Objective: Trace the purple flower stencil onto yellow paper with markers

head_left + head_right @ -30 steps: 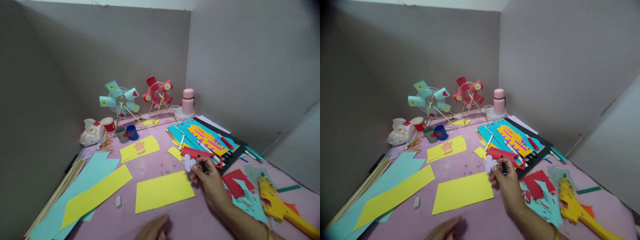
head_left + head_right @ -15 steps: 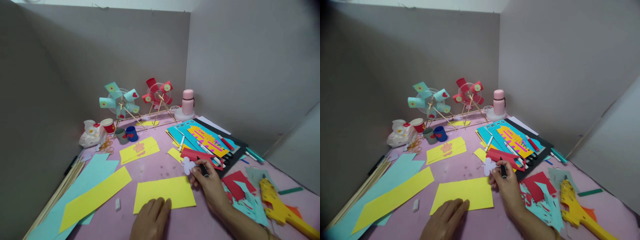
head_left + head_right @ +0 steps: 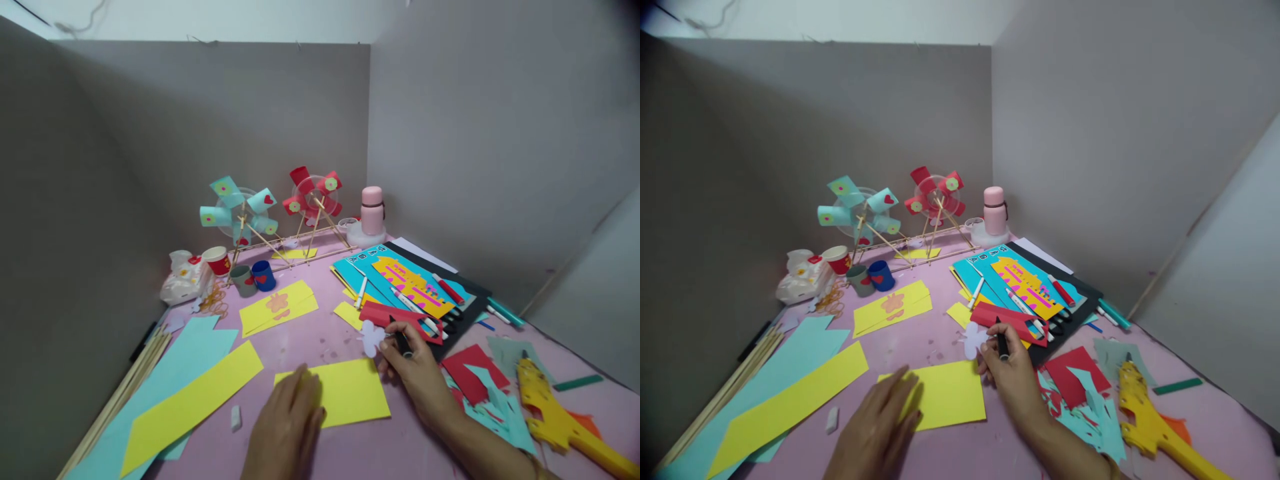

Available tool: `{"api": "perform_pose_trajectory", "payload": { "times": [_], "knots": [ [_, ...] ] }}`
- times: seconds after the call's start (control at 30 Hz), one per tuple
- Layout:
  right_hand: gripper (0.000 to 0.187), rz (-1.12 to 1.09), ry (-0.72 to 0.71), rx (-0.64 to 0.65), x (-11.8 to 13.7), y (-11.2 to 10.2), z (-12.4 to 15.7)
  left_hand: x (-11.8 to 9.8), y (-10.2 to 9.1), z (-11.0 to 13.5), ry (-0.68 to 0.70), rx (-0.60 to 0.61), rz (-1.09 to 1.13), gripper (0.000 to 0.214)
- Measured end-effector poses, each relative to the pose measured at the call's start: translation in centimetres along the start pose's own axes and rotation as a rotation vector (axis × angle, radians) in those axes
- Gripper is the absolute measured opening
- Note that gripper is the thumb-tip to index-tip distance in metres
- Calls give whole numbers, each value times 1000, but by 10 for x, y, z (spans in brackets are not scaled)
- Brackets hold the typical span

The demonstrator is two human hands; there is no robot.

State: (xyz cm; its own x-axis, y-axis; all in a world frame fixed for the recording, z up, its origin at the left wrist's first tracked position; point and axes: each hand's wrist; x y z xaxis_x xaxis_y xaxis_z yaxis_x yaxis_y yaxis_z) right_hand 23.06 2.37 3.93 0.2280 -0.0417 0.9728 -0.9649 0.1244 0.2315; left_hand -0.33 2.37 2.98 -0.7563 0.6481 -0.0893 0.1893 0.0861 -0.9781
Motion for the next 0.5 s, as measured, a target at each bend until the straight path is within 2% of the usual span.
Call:
{"api": "perform_pose_trajectory", "payload": {
  "times": [0.07, 0.13, 0.2, 0.3, 0.33, 0.5],
  "knots": [
    [40, 26, -15, 13, 1, -2, -1, 7, -8, -8, -202, 129, 102, 42],
    [39, 50, -32, 15, 1, -3, -2, 12, -18, -19, -290, 217, 173, 47],
    [39, 69, -45, 10, 2, -4, -2, 17, -27, -29, -322, 267, 231, 39],
    [38, 84, -62, -11, 3, -3, -2, 21, -35, -35, -385, 322, 376, 16],
    [38, 86, -67, -20, 4, -3, -2, 22, -36, -35, -403, 332, 440, 16],
    [39, 57, -121, -160, 4, -7, -3, 18, -39, -19, -463, 315, 827, 47]
  ]
}}
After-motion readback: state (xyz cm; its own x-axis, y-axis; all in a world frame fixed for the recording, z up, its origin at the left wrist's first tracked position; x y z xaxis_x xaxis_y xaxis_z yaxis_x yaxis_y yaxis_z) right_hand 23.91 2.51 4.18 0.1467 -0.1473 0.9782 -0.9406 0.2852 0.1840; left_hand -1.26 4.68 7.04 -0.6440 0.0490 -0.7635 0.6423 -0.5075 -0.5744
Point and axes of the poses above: each hand's wrist, its own z-axis away from the middle knuckle, its own y-axis out of the palm, x = y × z, and after that the axes turned 12 degrees about x, right-handed
